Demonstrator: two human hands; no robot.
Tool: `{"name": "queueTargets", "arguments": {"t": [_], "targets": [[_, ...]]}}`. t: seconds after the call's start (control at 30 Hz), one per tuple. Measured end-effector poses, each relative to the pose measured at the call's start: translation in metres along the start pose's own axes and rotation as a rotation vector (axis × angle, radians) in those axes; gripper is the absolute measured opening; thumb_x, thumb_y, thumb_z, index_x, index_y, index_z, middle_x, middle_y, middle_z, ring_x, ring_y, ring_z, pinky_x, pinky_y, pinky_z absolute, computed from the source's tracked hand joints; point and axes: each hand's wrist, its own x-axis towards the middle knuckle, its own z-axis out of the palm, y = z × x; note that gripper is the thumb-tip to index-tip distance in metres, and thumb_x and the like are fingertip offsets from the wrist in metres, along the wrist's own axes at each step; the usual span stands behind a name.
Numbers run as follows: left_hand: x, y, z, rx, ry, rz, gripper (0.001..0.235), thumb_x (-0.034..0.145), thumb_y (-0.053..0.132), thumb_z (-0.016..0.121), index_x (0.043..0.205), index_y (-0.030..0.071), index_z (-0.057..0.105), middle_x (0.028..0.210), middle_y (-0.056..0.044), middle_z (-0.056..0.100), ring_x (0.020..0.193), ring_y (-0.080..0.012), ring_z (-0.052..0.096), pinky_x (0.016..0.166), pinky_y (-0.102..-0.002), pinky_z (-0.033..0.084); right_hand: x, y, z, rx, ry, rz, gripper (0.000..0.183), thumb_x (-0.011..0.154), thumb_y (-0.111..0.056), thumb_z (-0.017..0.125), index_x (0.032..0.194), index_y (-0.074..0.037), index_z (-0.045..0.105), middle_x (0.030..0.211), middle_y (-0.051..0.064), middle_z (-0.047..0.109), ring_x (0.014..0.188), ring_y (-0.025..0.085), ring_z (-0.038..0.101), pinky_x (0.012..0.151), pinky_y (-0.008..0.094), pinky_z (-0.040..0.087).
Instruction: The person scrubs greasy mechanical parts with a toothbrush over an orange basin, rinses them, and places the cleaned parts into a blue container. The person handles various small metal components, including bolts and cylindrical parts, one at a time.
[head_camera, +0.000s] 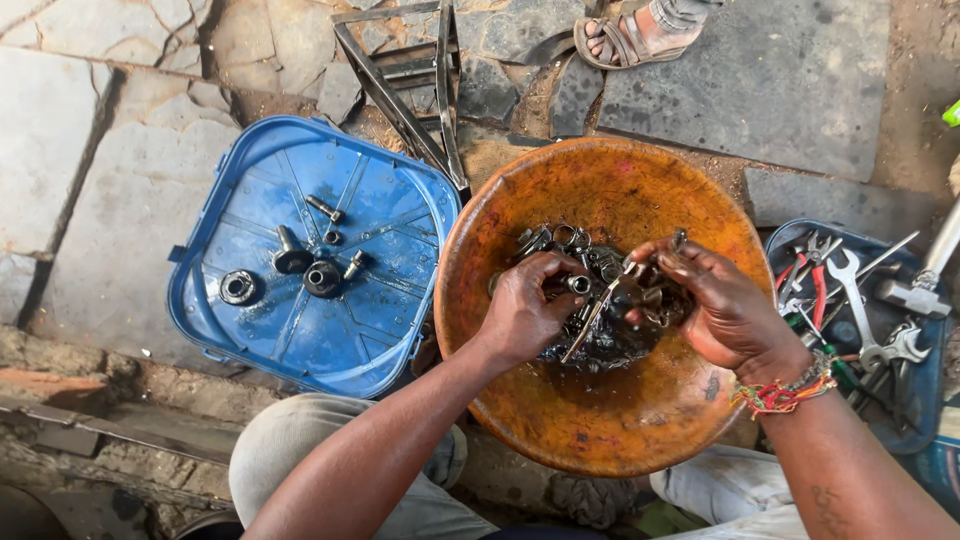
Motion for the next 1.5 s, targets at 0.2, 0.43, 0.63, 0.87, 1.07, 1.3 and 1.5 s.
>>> {"name": "queueTargets", "arguments": {"t": [0.2,0.43,0.63,0.87,1.07,1.3,1.5], "targets": [[0.005,-0.011,0.018,-0.051,-0.032,-0.017,0.033,0.081,0.000,0.079,0.112,0.006,0.073,0.112,-0.012,0.075,0.102,-0.0219,0.074,0.089,-0.035,0.062,0.000,0.003,0.033,-0.170,0.004,-0.198,0.013,0.103,-0.016,0.062,0.107,-0.008,0.070,0.095,0.000,0.068,0.081,0.008,0.058,0.063,0.025,0.045],[0.003,-0.022,0.034,-0.063,-0.044,-0.011,0.040,0.079,-0.003,0.080,0.116,0.003,0.070,0.113,-0.012,0.074,0.101,-0.0172,0.072,0.087,-0.031,0.060,-0.009,-0.004,0.071,-0.633,0.150,-0.535,0.023,0.109,-0.018,0.059,0.093,-0.005,0.067,0.079,-0.002,0.063,0.071,0.003,0.053,0.061,0.022,0.044],[0.008,-0.047,0.051,-0.882,-0.207,-0.076,0.034,0.092,-0.004,0.069,0.126,-0.002,0.063,0.119,-0.010,0.072,0.107,-0.0142,0.068,0.093,-0.031,0.061,-0.010,-0.001,0.087,-0.689,0.082,-0.785,0.010,0.098,0.001,0.051,0.103,0.000,0.059,0.098,0.002,0.070,0.091,0.006,0.064,0.077,0.021,0.053],[0.013,-0.052,0.051,-1.377,-0.170,-0.372,0.033,0.089,0.006,0.070,0.122,0.003,0.064,0.112,-0.010,0.071,0.101,-0.0180,0.069,0.089,-0.036,0.061,-0.017,-0.013,0.082,-0.593,0.228,-0.698,0.014,0.109,-0.007,0.051,0.103,0.000,0.062,0.091,0.005,0.065,0.075,0.008,0.056,0.061,0.024,0.043],[0.000,-0.038,0.029,-0.537,-0.102,0.098,0.036,0.087,-0.013,0.074,0.119,0.002,0.065,0.115,-0.006,0.070,0.105,-0.0141,0.066,0.093,-0.032,0.060,-0.016,-0.030,0.054,-0.504,0.234,-0.536,0.025,0.110,-0.020,0.049,0.102,-0.003,0.065,0.086,0.003,0.061,0.068,0.008,0.051,0.058,0.026,0.043],[0.006,-0.038,0.009,-0.442,-0.080,-0.014,0.031,0.094,0.002,0.075,0.124,0.005,0.066,0.117,-0.006,0.071,0.107,-0.0134,0.070,0.095,-0.032,0.063,-0.012,0.003,0.040,-1.331,0.140,-0.108,0.024,0.093,-0.010,0.053,0.106,-0.008,0.073,0.083,0.011,0.075,0.067,0.022,0.069,0.066,0.039,0.056],[0.012,-0.044,0.011,-0.853,-0.121,-0.205,0.032,0.098,0.000,0.067,0.130,0.003,0.065,0.115,-0.007,0.067,0.104,-0.0155,0.066,0.095,-0.034,0.062,-0.009,0.027,0.033,-1.392,-0.018,-0.263,0.020,0.088,-0.015,0.070,0.105,-0.008,0.077,0.095,0.013,0.079,0.085,0.025,0.074,0.078,0.040,0.058]]}}
